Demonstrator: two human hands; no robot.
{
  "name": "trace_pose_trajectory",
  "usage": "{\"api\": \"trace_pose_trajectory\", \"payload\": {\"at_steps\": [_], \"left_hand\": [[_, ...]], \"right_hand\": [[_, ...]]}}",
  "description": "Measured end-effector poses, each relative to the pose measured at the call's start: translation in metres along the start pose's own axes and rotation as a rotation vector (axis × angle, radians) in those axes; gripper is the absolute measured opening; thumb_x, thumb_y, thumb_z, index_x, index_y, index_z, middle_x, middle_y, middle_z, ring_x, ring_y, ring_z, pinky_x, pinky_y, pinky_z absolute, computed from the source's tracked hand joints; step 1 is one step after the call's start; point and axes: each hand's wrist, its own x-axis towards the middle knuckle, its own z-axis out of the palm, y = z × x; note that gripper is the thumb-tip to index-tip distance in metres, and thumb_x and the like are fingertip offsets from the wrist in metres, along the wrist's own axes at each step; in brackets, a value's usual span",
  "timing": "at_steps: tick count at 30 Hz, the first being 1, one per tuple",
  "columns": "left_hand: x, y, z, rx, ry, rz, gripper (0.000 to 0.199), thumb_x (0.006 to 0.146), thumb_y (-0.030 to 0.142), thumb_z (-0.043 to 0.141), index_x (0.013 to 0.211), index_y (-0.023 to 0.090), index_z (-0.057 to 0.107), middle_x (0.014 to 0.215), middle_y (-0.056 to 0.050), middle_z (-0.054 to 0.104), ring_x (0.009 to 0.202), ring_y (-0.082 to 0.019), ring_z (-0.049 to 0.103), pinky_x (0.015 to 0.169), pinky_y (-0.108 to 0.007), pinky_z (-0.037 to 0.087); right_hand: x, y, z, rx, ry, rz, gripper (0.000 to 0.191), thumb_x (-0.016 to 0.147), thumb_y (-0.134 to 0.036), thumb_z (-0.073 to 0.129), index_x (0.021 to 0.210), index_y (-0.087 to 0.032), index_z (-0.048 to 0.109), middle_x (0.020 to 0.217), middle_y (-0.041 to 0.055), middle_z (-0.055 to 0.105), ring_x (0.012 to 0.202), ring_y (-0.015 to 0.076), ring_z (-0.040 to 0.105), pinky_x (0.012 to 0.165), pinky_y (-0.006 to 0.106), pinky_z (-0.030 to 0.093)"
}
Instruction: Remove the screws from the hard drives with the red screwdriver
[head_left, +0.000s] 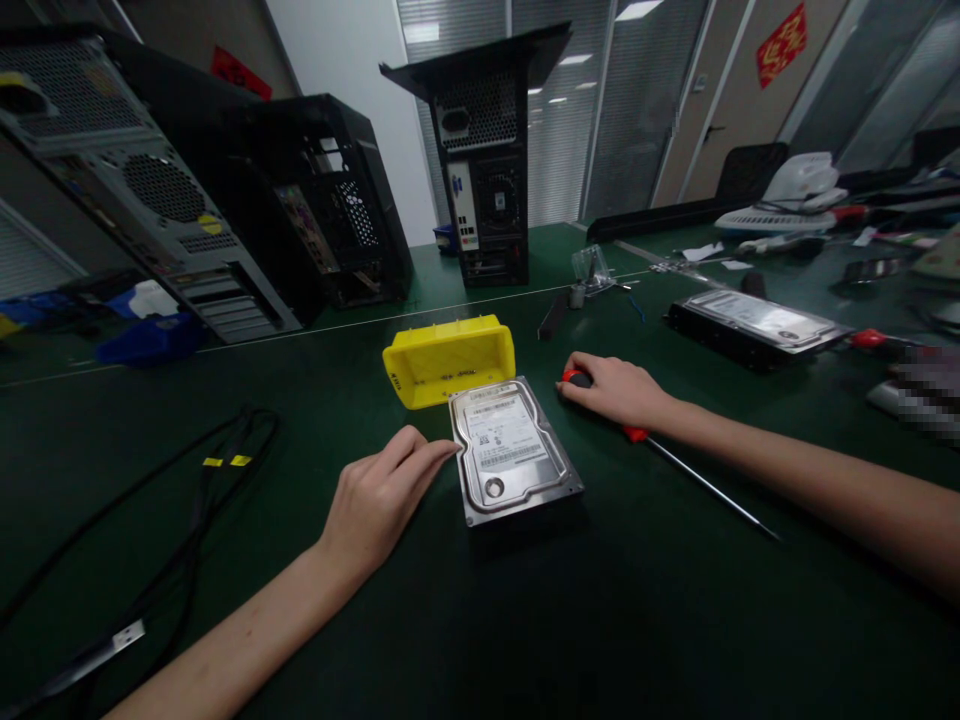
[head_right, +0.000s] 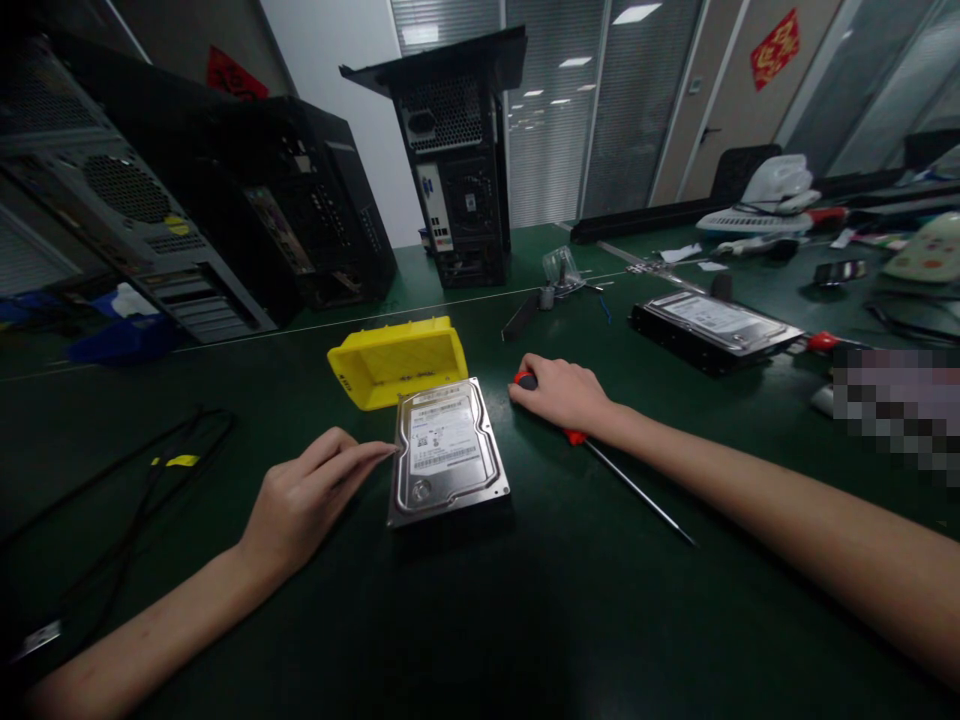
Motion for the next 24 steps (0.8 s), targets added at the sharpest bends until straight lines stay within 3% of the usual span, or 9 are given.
{"api": "trace_pose_trajectory", "payload": {"at_steps": [7, 24], "left_hand": [[-0.0007, 0.0012, -0.0003, -0.042, 0.005, -0.046, 0.024, 0.096, 0.025, 0.045, 0.105, 0.014, 0.064, 0.084, -0.005, 0.058, 0.068, -0.013, 0.059, 0.057, -0.023, 0.05], [0.0012, -0.0012, 0.0048, -0.09, 0.032, 0.016, 0.023, 0.096, 0.022, 0.046, 0.105, 0.011, 0.064, 0.083, -0.005, 0.056, 0.068, -0.012, 0.058, 0.055, -0.022, 0.049]], "right_hand": [[-0.0002, -0.0005, -0.0011, -0.006, -0.004, 0.0, 0.043, 0.081, -0.055, 0.04, 0.1, -0.022, 0.057, 0.096, 0.0079, 0.065, 0.085, 0.0259, 0.06, 0.06, 0.03, 0.034], [-0.0007, -0.0014, -0.0015, 0.0, -0.01, 0.0, 0.044, 0.081, -0.056, 0.039, 0.101, -0.021, 0.056, 0.097, 0.0083, 0.064, 0.086, 0.0266, 0.06, 0.062, 0.032, 0.037]]}}
